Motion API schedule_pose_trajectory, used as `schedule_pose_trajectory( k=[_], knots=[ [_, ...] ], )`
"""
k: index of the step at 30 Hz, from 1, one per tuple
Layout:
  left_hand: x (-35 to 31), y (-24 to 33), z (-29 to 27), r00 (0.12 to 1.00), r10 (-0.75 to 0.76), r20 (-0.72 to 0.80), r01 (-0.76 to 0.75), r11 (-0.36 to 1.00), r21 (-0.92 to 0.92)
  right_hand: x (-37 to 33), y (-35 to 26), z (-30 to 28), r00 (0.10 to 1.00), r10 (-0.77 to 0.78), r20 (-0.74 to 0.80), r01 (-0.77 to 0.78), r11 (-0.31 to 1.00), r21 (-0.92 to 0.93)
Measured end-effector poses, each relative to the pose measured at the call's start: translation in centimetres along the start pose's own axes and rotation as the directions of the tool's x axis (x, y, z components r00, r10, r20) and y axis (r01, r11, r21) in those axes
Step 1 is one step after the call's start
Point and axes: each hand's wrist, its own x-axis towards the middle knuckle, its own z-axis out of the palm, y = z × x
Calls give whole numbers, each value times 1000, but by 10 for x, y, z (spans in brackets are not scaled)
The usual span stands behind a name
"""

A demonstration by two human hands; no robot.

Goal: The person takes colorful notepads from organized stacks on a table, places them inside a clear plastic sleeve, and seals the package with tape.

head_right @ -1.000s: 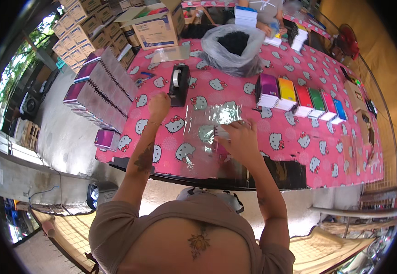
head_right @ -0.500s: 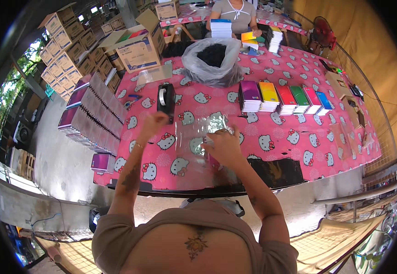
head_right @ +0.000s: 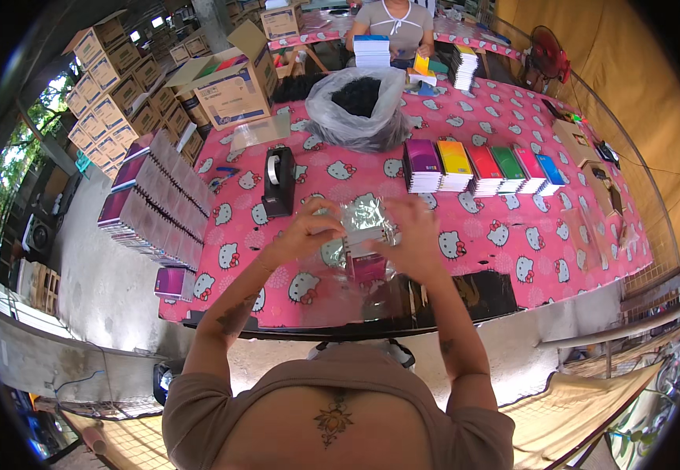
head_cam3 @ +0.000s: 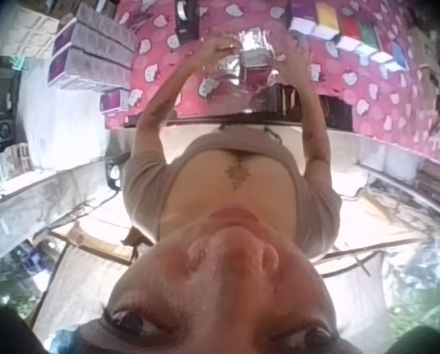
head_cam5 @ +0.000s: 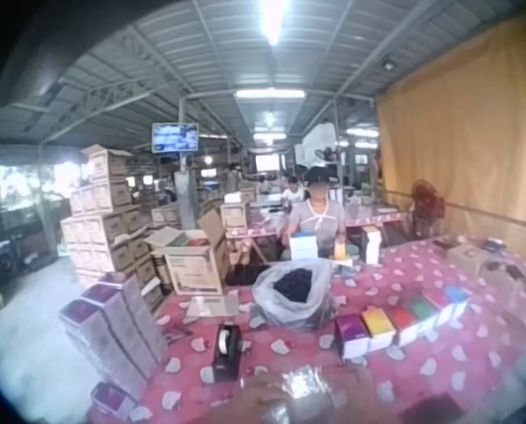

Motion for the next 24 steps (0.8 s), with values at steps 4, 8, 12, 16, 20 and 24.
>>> schedule_pose_trajectory(
  k=[4,8,12,16,20,24],
  knots=[
    [10,1,13,999,-33,-26,32,999,-39,-30,64,22,969,63,237,-162,891,425],
    [35,-1,38,995,95,-30,-91,987,135,-31,68,41,895,-315,316,260,944,205],
    [37,-12,64,991,133,-19,-122,947,296,-37,67,50,918,-272,290,177,933,313],
    [30,-36,95,973,-154,-174,192,954,229,-38,67,59,937,-248,245,157,928,337],
    [20,-42,90,852,-468,-235,385,864,-325,-30,67,55,955,-127,269,-29,860,509],
    [-10,-40,69,741,-664,96,578,560,-593,-12,87,72,994,10,106,-67,828,556]
  ],
)
